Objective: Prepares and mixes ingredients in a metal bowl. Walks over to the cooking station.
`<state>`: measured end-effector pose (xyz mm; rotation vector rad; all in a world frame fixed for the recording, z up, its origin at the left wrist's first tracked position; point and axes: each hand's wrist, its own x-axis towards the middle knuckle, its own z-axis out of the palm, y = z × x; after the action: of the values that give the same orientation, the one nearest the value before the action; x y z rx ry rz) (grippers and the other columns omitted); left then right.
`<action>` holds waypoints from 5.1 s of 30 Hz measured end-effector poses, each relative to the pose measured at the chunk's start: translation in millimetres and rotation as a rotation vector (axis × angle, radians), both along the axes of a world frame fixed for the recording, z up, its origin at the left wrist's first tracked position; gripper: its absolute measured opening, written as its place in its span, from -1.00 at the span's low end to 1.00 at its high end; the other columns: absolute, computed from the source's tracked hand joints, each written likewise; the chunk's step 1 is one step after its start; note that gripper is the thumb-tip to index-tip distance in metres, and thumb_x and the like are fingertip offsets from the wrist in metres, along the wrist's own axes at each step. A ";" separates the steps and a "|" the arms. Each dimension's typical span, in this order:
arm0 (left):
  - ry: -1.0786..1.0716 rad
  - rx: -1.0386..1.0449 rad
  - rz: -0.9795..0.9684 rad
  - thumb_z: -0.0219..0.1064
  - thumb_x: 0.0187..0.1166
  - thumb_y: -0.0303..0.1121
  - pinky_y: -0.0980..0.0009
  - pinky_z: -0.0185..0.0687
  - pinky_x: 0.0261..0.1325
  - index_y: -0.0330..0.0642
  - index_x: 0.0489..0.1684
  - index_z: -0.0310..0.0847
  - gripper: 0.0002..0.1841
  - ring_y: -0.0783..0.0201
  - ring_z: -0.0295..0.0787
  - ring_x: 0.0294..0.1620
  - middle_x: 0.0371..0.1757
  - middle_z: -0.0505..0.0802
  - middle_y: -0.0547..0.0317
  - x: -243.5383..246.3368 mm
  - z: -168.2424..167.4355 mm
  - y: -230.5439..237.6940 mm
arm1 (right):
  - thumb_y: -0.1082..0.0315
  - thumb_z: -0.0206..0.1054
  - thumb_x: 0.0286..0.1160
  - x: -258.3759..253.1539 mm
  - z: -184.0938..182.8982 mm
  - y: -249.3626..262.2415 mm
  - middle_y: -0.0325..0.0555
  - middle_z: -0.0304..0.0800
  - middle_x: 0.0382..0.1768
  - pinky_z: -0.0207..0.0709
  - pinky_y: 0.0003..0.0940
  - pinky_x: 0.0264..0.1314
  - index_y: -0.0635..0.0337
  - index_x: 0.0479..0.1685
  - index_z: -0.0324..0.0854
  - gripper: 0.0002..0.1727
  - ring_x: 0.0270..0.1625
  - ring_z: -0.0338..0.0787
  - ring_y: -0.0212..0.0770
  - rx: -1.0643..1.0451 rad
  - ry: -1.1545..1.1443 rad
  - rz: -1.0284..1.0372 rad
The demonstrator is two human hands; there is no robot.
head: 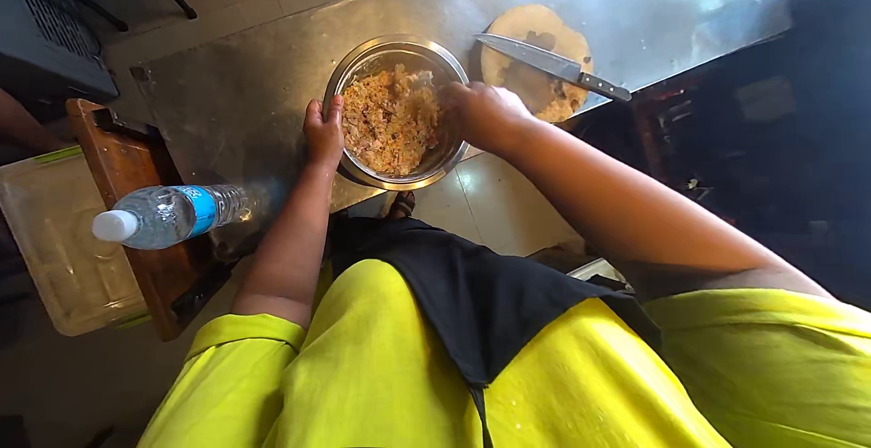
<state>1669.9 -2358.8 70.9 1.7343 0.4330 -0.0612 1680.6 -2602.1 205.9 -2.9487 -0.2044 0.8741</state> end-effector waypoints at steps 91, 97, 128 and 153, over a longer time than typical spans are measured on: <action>-0.009 0.028 0.069 0.32 0.72 -0.12 0.39 0.45 -0.24 -0.18 -0.37 0.44 -0.65 0.37 0.45 -0.45 -0.46 0.49 0.22 -1.5 -2.0 -4.4 | 0.21 0.16 0.77 -31.8 -10.1 20.3 0.02 0.89 0.11 0.58 0.47 0.15 -0.17 0.28 0.76 -0.69 0.23 0.83 0.20 0.020 0.326 0.033; -0.021 0.011 0.037 0.29 0.74 -0.13 0.38 0.43 -0.24 -0.18 -0.38 0.40 -0.65 0.35 0.43 -0.45 -0.47 0.48 0.21 -0.1 -6.3 -1.2 | 0.29 0.20 0.73 -18.6 41.3 2.7 0.22 0.88 -0.06 0.56 0.51 -0.04 -0.08 0.21 0.81 -0.71 0.06 0.84 0.40 -0.211 0.099 0.176; -0.040 -0.069 -0.066 0.27 0.74 -0.11 0.38 0.46 -0.23 -0.13 -0.41 0.38 -0.65 0.36 0.45 -0.44 -0.47 0.49 0.23 15.3 -13.5 11.1 | 0.31 0.23 0.69 23.3 -5.1 -19.6 -0.05 0.86 -0.04 0.67 0.28 -0.13 -0.11 0.14 0.85 -0.72 -0.04 0.87 0.14 0.101 -0.040 0.708; -0.015 -0.063 -0.022 0.29 0.74 -0.10 0.36 0.43 -0.21 -0.16 -0.39 0.39 -0.64 0.34 0.44 -0.41 -0.44 0.48 0.20 13.8 -11.1 7.8 | 0.23 0.24 0.67 82.7 -25.0 37.9 0.27 0.85 0.08 0.46 0.63 0.11 -0.03 0.15 0.81 -0.73 0.23 0.77 0.44 -0.076 0.122 0.338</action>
<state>1683.8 -2350.9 59.8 1.6771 0.3970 -0.0765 1763.3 -2564.2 180.9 -2.9649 -0.6925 1.1174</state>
